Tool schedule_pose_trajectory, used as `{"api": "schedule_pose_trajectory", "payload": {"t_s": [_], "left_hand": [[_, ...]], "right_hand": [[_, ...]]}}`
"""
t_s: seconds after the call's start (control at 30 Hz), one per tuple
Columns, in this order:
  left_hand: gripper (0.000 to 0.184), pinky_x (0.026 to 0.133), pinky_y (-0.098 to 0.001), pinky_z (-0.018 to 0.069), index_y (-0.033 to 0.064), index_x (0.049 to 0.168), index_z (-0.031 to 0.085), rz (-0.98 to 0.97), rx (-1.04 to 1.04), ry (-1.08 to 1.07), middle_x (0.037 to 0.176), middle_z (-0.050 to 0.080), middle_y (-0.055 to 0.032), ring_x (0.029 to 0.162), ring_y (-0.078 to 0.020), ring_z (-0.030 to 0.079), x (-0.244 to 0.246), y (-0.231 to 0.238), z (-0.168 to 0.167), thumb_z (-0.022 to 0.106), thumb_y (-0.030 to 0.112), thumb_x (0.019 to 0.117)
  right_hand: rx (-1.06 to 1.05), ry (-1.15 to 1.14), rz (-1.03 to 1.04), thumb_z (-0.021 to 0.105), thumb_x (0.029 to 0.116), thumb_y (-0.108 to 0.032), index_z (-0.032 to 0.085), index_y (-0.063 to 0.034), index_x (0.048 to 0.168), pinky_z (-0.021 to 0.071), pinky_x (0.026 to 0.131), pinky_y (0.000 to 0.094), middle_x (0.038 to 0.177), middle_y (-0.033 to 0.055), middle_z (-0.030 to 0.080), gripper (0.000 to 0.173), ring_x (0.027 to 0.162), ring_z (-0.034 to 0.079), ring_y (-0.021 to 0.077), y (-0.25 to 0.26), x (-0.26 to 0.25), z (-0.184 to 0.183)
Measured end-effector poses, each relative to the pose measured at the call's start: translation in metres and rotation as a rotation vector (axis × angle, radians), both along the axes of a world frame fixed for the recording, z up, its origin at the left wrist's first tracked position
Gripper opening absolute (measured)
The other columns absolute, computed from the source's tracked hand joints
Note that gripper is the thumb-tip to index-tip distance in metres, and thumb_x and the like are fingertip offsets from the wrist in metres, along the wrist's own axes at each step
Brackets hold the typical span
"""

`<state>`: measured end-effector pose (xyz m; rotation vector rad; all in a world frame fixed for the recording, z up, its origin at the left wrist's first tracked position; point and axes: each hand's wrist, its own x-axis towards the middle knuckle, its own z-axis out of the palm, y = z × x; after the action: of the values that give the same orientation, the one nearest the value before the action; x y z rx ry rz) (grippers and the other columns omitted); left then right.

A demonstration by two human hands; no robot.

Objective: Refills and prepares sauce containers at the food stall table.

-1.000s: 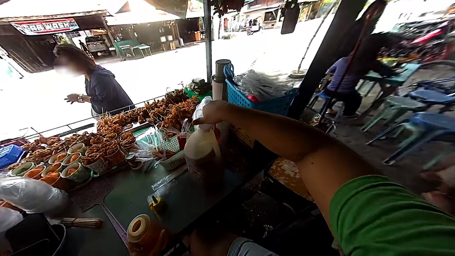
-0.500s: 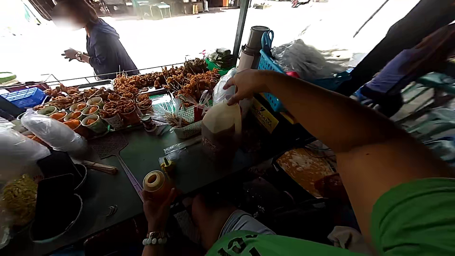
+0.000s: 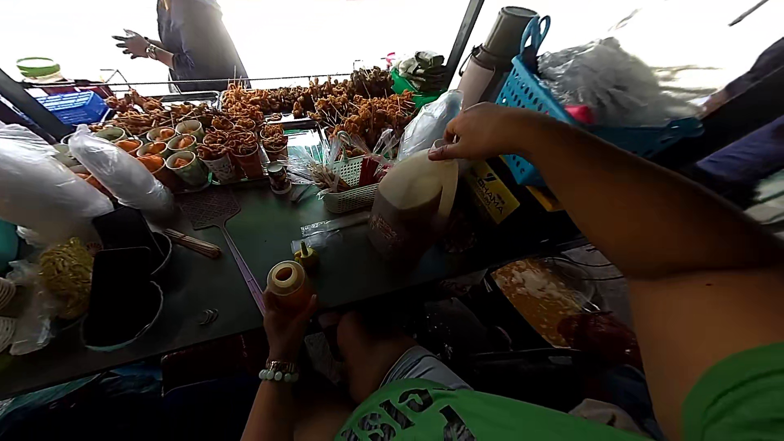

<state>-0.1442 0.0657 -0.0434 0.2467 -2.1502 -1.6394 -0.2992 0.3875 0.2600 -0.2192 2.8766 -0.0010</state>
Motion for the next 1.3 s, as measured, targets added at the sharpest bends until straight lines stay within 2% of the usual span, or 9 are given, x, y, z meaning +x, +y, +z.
{"api": "schedule_pose_trajectory", "payload": {"t_s": [0.17, 0.33, 0.4, 0.5, 0.67, 0.73, 0.9, 1.1, 1.3], "left_hand": [[0.099, 0.099, -0.0239, 0.0502, -0.0145, 0.142, 0.038, -0.002, 0.015, 0.021, 0.127, 0.060, -0.0247, 0.115, -0.0121, 0.063, 0.000, 0.001, -0.003, 0.088, 0.017, 0.0637], [0.096, 0.100, -0.0255, 0.0502, -0.0158, 0.143, 0.037, -0.023, -0.004, 0.042, 0.128, 0.060, -0.0279, 0.116, -0.0148, 0.063, 0.000, -0.002, -0.004, 0.087, 0.014, 0.0666], [0.095, 0.101, -0.0282, 0.0507, -0.0154, 0.143, 0.036, -0.031, 0.004, 0.018, 0.129, 0.059, -0.0283, 0.118, -0.0176, 0.063, 0.000, -0.002, -0.002, 0.087, 0.013, 0.0686], [0.094, 0.102, -0.0310, 0.0508, -0.0139, 0.144, 0.037, -0.032, -0.003, -0.016, 0.130, 0.060, -0.0279, 0.119, -0.0204, 0.063, 0.000, -0.003, -0.001, 0.088, 0.013, 0.0690], [0.095, 0.103, -0.0347, 0.0514, -0.0158, 0.143, 0.037, -0.052, -0.018, -0.005, 0.129, 0.060, -0.0297, 0.119, -0.0245, 0.064, -0.001, -0.006, -0.004, 0.088, 0.011, 0.0677], [0.092, 0.104, -0.0346, 0.0510, -0.0164, 0.142, 0.037, -0.062, -0.010, 0.002, 0.130, 0.060, -0.0303, 0.119, -0.0252, 0.064, -0.001, -0.006, -0.003, 0.088, 0.008, 0.0695], [0.091, 0.103, -0.0331, 0.0509, -0.0158, 0.141, 0.039, -0.056, 0.003, 0.010, 0.130, 0.060, -0.0294, 0.119, -0.0230, 0.063, -0.001, -0.004, -0.002, 0.088, 0.010, 0.0692], [0.091, 0.100, -0.0263, 0.0511, -0.0135, 0.142, 0.040, -0.059, 0.063, 0.042, 0.128, 0.060, -0.0248, 0.115, -0.0148, 0.063, -0.003, -0.002, -0.006, 0.087, 0.014, 0.0691], [0.091, 0.099, -0.0261, 0.0519, -0.0130, 0.142, 0.039, -0.055, 0.099, 0.040, 0.128, 0.060, -0.0240, 0.115, -0.0145, 0.063, -0.002, -0.001, -0.005, 0.086, 0.011, 0.0686]], "right_hand": [[0.022, 0.078, -0.024, 0.052, 0.1068, -0.042, 0.062, 0.0114, 0.088, 0.0458, 0.084, 0.0576, 0.090, 0.0268, 0.061, 0.058, 0.094, 0.062, 0.0415, -0.004, 0.005, -0.013], [-0.074, 0.660, 0.112, 0.057, 0.1056, -0.030, 0.064, 0.0140, 0.117, 0.0458, 0.090, 0.0669, 0.130, 0.0376, 0.054, 0.046, 0.121, 0.052, 0.0571, -0.030, 0.037, -0.061], [-0.292, 0.798, 0.292, 0.060, 0.1027, -0.025, 0.069, 0.0086, 0.109, 0.0527, 0.083, 0.0604, 0.119, 0.0308, 0.062, 0.035, 0.110, 0.061, 0.0500, -0.062, 0.044, -0.100], [-0.554, 0.397, 0.361, 0.059, 0.1043, -0.024, 0.071, 0.0052, 0.091, 0.0566, 0.076, 0.0522, 0.094, 0.0218, 0.066, 0.034, 0.090, 0.068, 0.0374, -0.131, 0.045, -0.169], [-0.681, -0.166, 0.049, 0.062, 0.1037, -0.030, 0.061, 0.0047, 0.134, 0.0460, 0.104, 0.0582, 0.128, 0.0286, 0.062, 0.046, 0.122, 0.059, 0.0422, -0.212, -0.001, -0.250], [-0.730, -0.202, 0.014, 0.063, 0.1029, -0.026, 0.069, 0.0023, 0.122, 0.0453, 0.104, 0.0568, 0.121, 0.0266, 0.067, 0.035, 0.118, 0.062, 0.0402, -0.220, -0.008, -0.266], [-0.921, -0.063, 0.110, 0.058, 0.1046, -0.012, 0.072, 0.0033, 0.113, 0.0492, 0.096, 0.0531, 0.116, 0.0240, 0.067, 0.022, 0.108, 0.065, 0.0362, -0.187, 0.000, -0.226], [-1.456, -0.248, 0.497, 0.052, 0.0971, 0.009, 0.071, -0.0011, 0.108, 0.0560, 0.078, 0.0205, 0.114, 0.0030, 0.067, 0.024, 0.089, 0.064, 0.0039, -0.113, 0.019, -0.171], [-1.197, -0.158, 0.851, 0.066, 0.0926, 0.008, 0.074, 0.0032, 0.107, 0.0584, 0.083, 0.0214, 0.112, 0.0110, 0.070, 0.017, 0.096, 0.068, 0.0085, -0.154, 0.040, -0.160]]}}
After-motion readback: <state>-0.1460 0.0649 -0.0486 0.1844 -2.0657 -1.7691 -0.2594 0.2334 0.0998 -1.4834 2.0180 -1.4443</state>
